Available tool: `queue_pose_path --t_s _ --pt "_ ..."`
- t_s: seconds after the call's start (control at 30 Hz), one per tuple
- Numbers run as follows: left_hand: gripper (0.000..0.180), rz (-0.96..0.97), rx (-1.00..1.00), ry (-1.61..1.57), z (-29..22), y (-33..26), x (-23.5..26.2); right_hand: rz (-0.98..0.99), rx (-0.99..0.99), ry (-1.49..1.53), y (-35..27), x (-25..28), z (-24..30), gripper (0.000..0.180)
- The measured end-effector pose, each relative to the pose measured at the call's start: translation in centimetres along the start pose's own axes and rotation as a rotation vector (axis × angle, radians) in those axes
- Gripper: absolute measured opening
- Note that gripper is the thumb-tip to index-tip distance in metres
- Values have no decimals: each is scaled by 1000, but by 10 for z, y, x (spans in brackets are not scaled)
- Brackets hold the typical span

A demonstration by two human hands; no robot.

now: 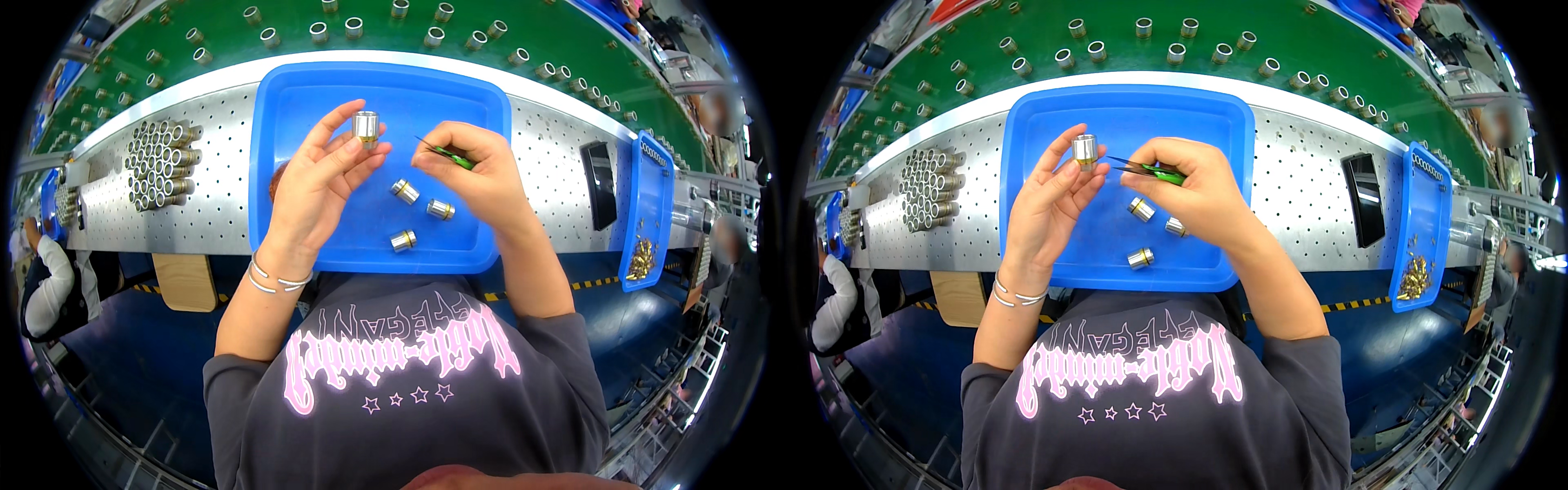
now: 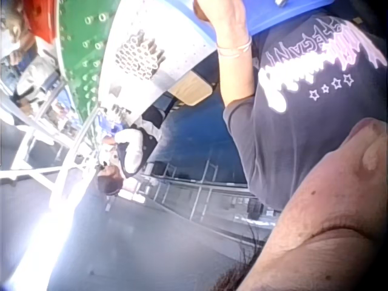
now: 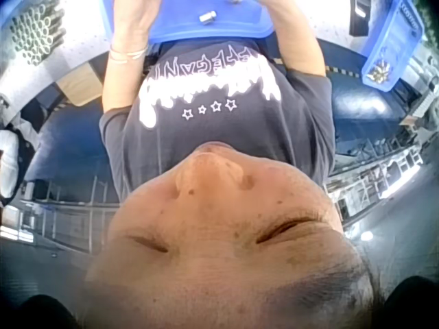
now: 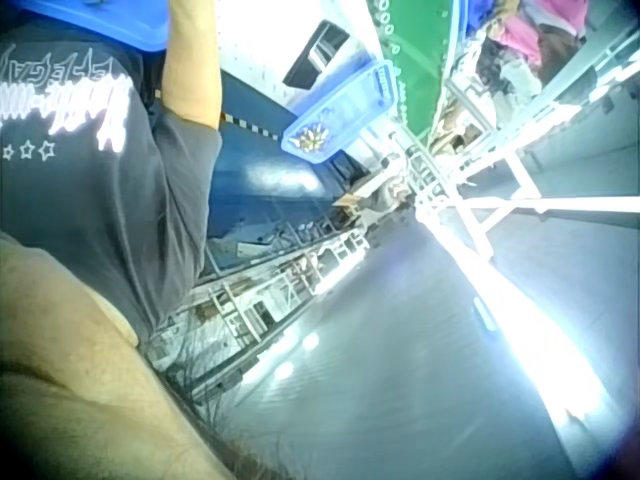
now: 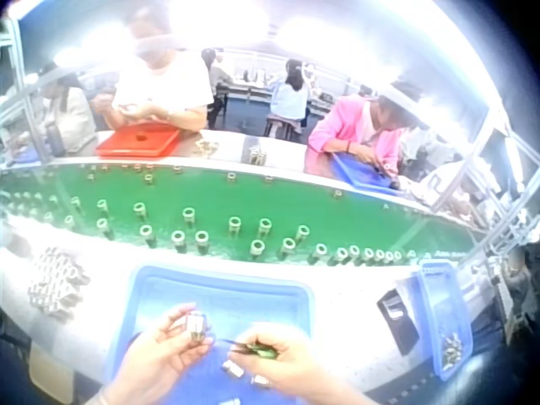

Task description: The person uses green-handled pliers to manipulate small cylindrical metal parts over a blue tray. They repeatedly pick up a part, adjust it with the pliers, and place it back into the tray. The process is repetitive and involves handling multiple identical metal components.

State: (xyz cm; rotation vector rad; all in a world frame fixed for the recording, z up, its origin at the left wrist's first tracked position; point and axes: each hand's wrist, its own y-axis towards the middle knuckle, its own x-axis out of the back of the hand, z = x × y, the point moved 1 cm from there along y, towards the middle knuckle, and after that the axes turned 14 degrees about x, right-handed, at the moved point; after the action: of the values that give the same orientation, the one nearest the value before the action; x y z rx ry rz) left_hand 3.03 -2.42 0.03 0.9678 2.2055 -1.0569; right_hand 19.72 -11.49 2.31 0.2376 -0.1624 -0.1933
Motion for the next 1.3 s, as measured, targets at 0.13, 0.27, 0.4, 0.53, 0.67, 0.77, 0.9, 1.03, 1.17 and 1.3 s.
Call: queue_pose_path --t_s 0.13,0.27,0.4,0.53,0.67,0.77,0.9,1.03,1.17,1.3 --pt "47 -24 -25 46 0 0 -2 28 -10 -42 -6 4 -1 8" --pt "46 -86 -126 272 2 -1 -5 101 69 -241 -4 7 8 13" --pt "48 -172 -339 546 9 -2 -12 -60 273 -491 3 4 11 24" --pt "53 -244 -611 958 16 -1 -15 33 229 -548 8 -7 8 24" --pt "54 -238 -671 1022 17 -1 -13 16 66 -395 7 -5 2 16" --pt "50 -170 -462 714 16 -6 -15 -70 11 -207 8 -1 1 13" --pt "47 -34 -154 336 9 -8 -14 -164 64 68 6 2 -11 15" --pt "50 -20 -2 227 7 -7 -10 -114 -82 409 5 8 -7 19" --pt "49 0 11 183 10 -6 -9 -91 -87 535 8 0 -2 18" --pt "49 0 -27 296 15 -1 -5 -125 -65 636 12 -4 -1 17"
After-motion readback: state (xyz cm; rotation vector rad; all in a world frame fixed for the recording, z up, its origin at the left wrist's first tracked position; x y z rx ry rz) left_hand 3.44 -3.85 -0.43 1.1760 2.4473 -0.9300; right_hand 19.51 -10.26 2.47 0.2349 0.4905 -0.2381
